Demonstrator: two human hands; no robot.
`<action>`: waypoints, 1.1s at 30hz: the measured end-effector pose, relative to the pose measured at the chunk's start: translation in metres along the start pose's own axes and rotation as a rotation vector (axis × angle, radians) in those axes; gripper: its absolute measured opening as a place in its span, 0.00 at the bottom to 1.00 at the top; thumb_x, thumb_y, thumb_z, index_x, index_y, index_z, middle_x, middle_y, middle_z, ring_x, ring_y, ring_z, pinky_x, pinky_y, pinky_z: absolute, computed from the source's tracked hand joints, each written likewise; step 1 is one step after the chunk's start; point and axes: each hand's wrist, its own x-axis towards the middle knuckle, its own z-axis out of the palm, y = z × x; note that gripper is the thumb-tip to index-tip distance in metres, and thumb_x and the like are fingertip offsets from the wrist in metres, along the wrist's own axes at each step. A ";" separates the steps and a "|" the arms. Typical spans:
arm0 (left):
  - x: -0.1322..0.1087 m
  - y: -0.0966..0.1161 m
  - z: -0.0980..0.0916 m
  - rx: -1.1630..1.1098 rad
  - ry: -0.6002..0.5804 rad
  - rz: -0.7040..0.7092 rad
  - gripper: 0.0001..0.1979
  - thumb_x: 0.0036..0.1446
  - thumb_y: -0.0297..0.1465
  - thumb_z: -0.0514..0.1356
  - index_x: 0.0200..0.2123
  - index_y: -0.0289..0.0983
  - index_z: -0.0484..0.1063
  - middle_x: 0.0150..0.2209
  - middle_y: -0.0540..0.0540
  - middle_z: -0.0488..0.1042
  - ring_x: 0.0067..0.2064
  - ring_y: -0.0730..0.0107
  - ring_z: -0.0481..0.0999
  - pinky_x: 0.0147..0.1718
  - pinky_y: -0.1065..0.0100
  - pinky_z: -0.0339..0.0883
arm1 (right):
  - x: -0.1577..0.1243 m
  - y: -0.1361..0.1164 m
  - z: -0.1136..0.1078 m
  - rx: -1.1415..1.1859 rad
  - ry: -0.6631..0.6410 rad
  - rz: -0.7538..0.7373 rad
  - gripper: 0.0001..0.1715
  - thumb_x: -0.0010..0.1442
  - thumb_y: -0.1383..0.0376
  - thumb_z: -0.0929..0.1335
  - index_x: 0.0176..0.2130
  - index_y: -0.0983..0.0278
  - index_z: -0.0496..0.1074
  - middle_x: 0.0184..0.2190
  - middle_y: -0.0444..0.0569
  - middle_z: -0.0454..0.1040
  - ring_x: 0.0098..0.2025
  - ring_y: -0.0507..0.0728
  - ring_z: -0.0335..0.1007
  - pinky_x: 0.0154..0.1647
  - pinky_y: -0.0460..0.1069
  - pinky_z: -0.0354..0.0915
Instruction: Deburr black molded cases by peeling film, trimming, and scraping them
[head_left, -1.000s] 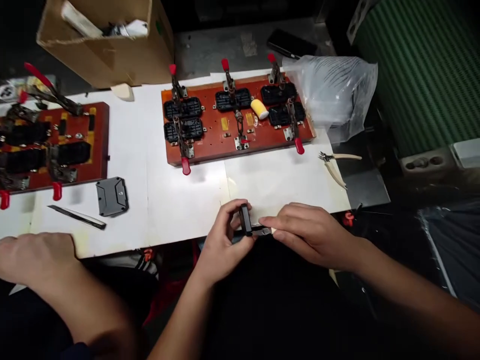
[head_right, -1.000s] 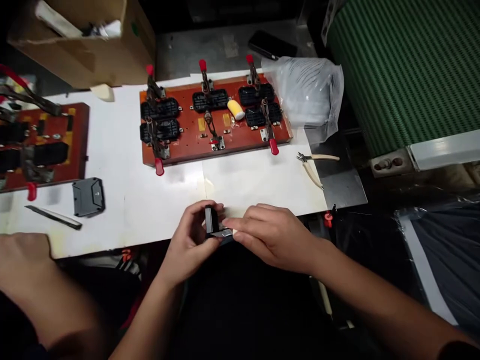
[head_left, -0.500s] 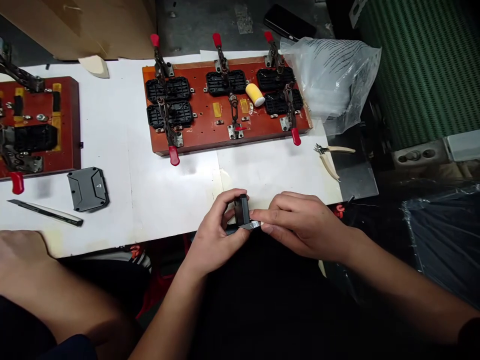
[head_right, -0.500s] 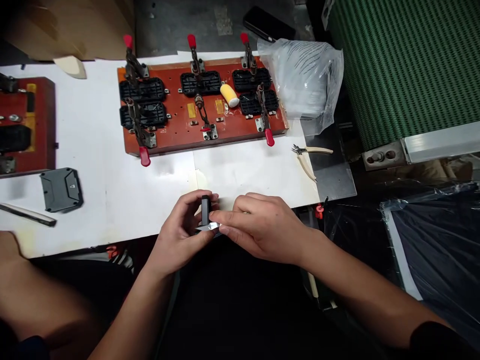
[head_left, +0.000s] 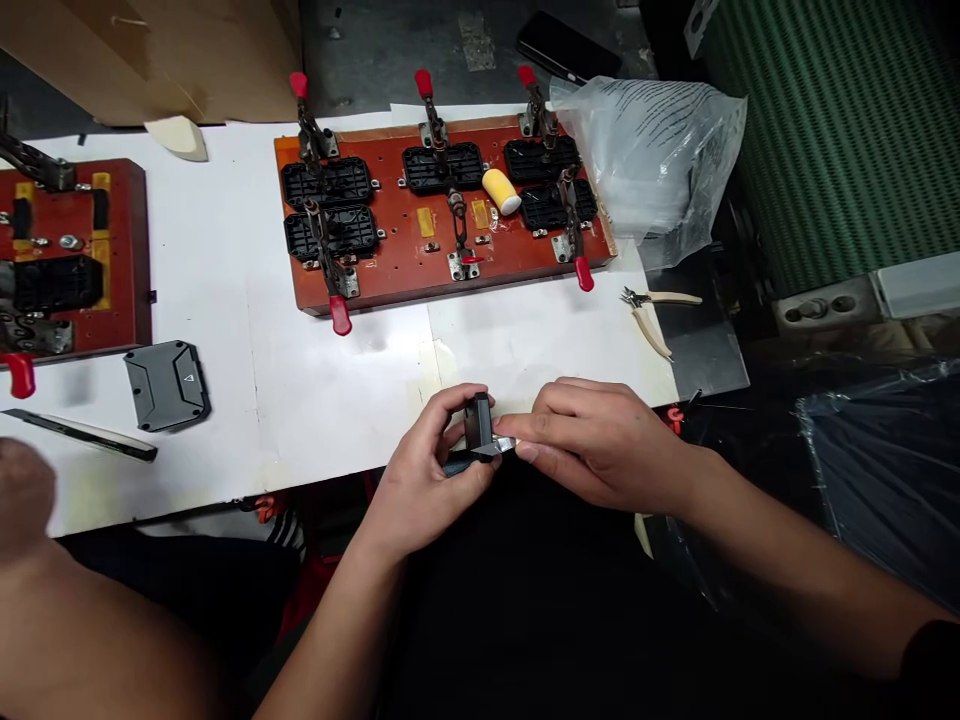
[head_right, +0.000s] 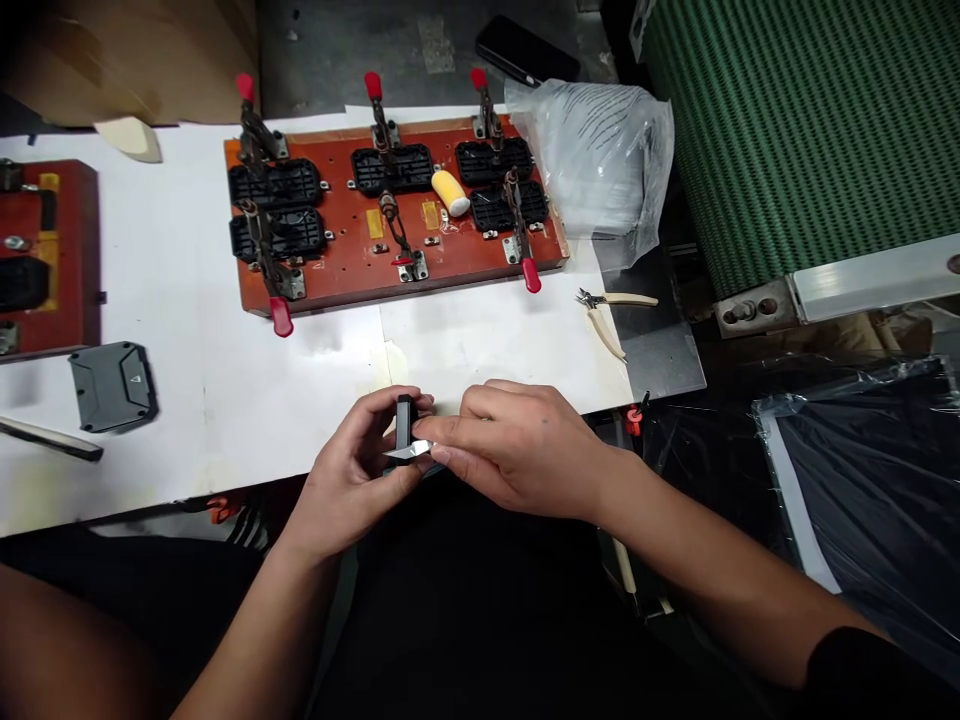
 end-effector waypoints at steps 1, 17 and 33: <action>0.000 0.001 0.000 0.002 0.001 0.000 0.28 0.62 0.28 0.70 0.63 0.47 0.68 0.61 0.44 0.72 0.59 0.60 0.76 0.57 0.64 0.73 | 0.000 0.000 0.000 0.002 0.004 -0.003 0.17 0.77 0.59 0.65 0.59 0.59 0.76 0.36 0.47 0.73 0.39 0.55 0.70 0.41 0.50 0.65; -0.001 0.004 0.001 0.133 -0.101 0.050 0.31 0.61 0.23 0.66 0.64 0.51 0.66 0.62 0.47 0.70 0.63 0.60 0.74 0.59 0.65 0.73 | 0.022 0.005 0.000 0.548 0.013 0.472 0.19 0.70 0.51 0.71 0.35 0.62 0.75 0.30 0.41 0.74 0.33 0.52 0.68 0.34 0.47 0.61; 0.007 0.011 0.008 0.177 -0.162 0.010 0.31 0.64 0.30 0.70 0.66 0.55 0.67 0.65 0.48 0.70 0.68 0.58 0.69 0.69 0.60 0.62 | 0.006 0.031 0.024 0.775 0.466 0.601 0.12 0.66 0.57 0.74 0.37 0.63 0.76 0.32 0.43 0.73 0.34 0.52 0.67 0.38 0.47 0.63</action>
